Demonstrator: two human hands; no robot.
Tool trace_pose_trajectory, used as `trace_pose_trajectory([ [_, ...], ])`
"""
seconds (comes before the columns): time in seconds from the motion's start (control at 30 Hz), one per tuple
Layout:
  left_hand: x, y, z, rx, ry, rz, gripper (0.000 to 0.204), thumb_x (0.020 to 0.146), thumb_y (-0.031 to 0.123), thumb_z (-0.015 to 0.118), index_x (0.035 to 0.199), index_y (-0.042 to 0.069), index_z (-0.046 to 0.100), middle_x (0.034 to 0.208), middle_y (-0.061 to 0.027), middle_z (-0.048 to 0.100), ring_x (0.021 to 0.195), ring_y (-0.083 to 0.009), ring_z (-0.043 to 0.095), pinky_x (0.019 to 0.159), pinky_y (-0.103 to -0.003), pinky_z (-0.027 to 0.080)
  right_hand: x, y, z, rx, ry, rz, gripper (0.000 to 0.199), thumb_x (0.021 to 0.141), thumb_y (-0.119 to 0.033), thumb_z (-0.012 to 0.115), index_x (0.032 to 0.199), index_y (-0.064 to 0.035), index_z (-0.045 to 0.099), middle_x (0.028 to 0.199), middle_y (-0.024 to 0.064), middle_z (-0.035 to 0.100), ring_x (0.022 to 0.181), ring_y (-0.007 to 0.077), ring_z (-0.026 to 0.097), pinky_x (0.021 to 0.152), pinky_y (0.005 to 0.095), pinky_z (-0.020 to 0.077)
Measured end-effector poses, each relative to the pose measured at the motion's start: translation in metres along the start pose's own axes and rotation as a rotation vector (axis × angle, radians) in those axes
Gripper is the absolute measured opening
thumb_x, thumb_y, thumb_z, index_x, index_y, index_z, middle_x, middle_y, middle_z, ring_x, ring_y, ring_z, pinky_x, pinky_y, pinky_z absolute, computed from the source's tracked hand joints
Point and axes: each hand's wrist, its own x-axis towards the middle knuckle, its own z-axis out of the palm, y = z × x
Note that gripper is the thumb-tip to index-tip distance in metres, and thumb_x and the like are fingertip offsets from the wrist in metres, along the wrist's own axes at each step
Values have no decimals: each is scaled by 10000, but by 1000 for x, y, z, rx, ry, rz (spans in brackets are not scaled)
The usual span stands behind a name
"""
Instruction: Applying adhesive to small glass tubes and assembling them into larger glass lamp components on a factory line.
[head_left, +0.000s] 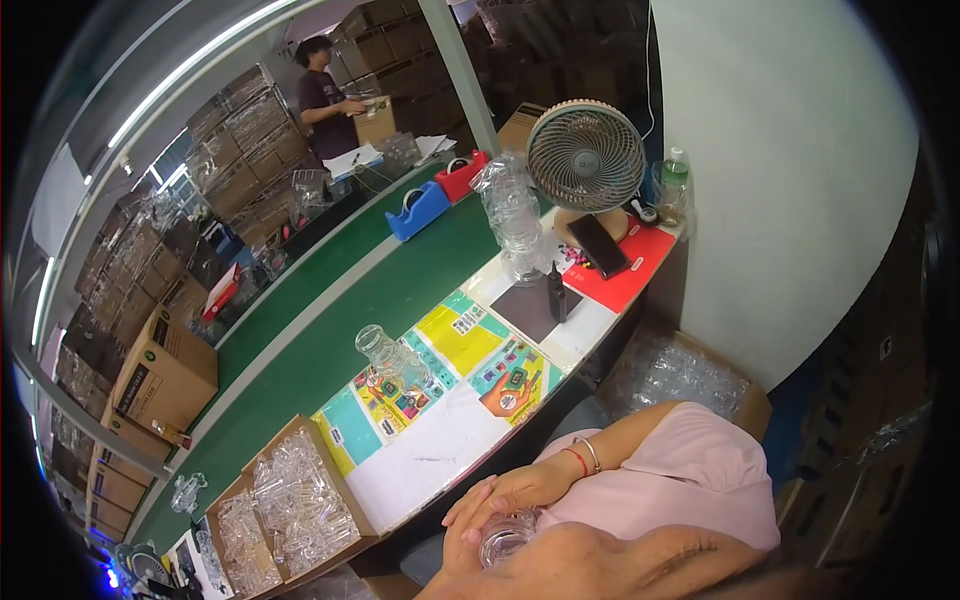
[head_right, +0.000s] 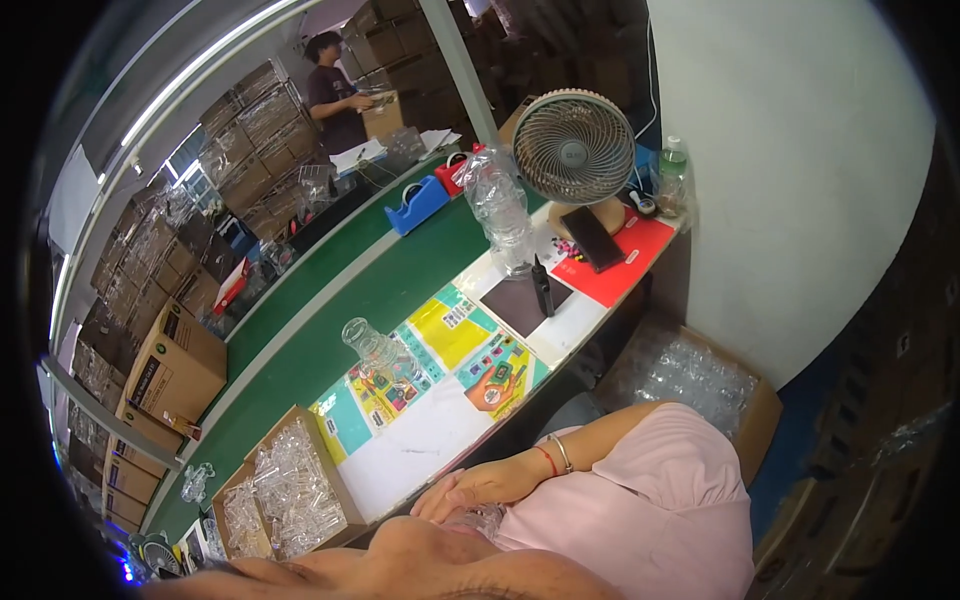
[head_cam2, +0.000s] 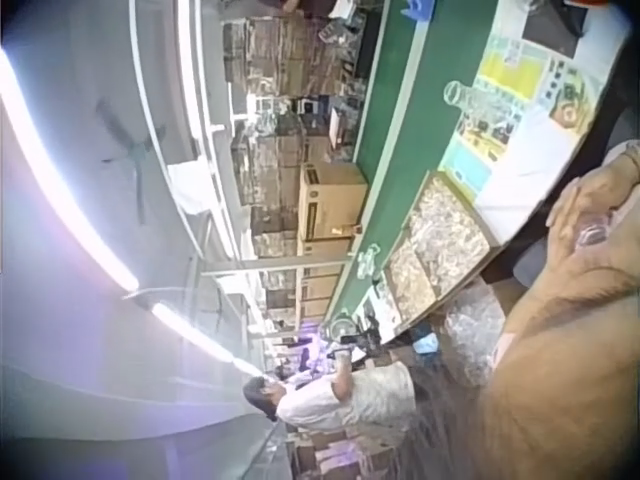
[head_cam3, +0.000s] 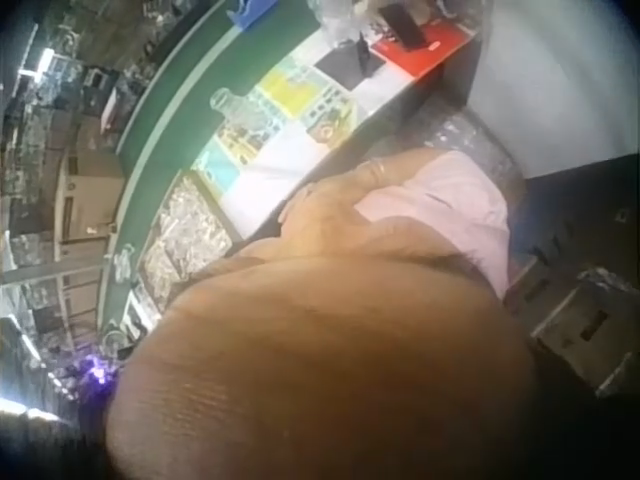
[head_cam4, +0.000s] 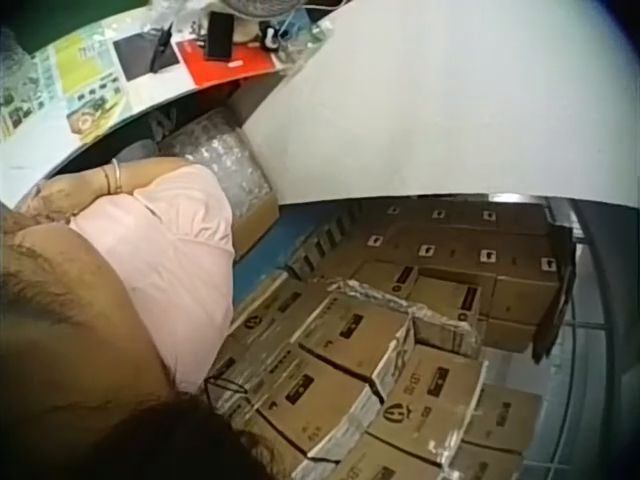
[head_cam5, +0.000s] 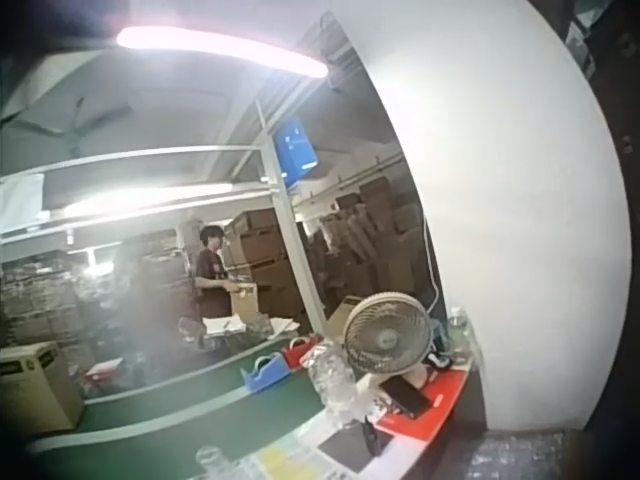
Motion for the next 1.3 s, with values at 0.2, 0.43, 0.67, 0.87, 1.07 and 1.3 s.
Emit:
trace_pose_trajectory([
  [0.2, -10, 2, 7, -27, 43, -26, 679, 976, 498, 289, 1314, -69, 447, 1373, -287, 394, 1294, -397, 371, 1082, -452, 264, -1, 6, 2, 47, -30, 12, 451, 1021, -328, 300, 1250, -41, 562, 1401, 174, 419, 1346, 322, 326, 1104, 407, 232],
  [0.43, -7, 5, 4, 10, 40, -4, 680, 974, 499, 295, 1315, -70, 445, 1372, -288, 395, 1293, -394, 373, 1081, -453, 264, 9, 14, 8, 2, 159, -143, 437, 1007, -341, 380, 1196, -10, 595, 1167, 121, 608, 978, 202, 603, 746, 325, 515],
  [0.67, -13, 2, 1, 33, 39, -4, 678, 973, 499, 303, 1317, -68, 444, 1373, -285, 395, 1292, -390, 375, 1081, -455, 262, 8, 21, 10, 501, 72, 22, 418, 1024, -265, 335, 1133, 25, 616, 1142, 137, 629, 1038, 201, 605, 868, 349, 502],
  [0.87, -9, 6, 2, 3, 65, -2, 675, 972, 490, 321, 1317, -78, 440, 1374, -277, 401, 1295, -387, 371, 1084, -453, 258, 11, -8, 8, 172, 160, -28, 404, 1024, -252, 329, 1141, 6, 619, 1194, 169, 601, 1114, 275, 564, 963, 386, 441],
  [1.07, -12, 4, 3, -30, 81, -17, 681, 970, 489, 330, 1311, -90, 439, 1370, -275, 408, 1292, -384, 375, 1087, -452, 252, 11, 2, 6, 174, 107, 0, 404, 1022, -267, 331, 1161, -15, 614, 1238, 178, 561, 1167, 298, 517, 1006, 397, 394],
  [1.3, -8, -2, -2, -20, 52, 14, 677, 973, 491, 312, 1316, -78, 442, 1377, -268, 403, 1298, -379, 367, 1087, -448, 254, 7, 7, 2, 73, 11, 45, 423, 1025, -275, 301, 1193, -23, 597, 1347, 196, 452, 1270, 313, 408, 1061, 397, 305],
])
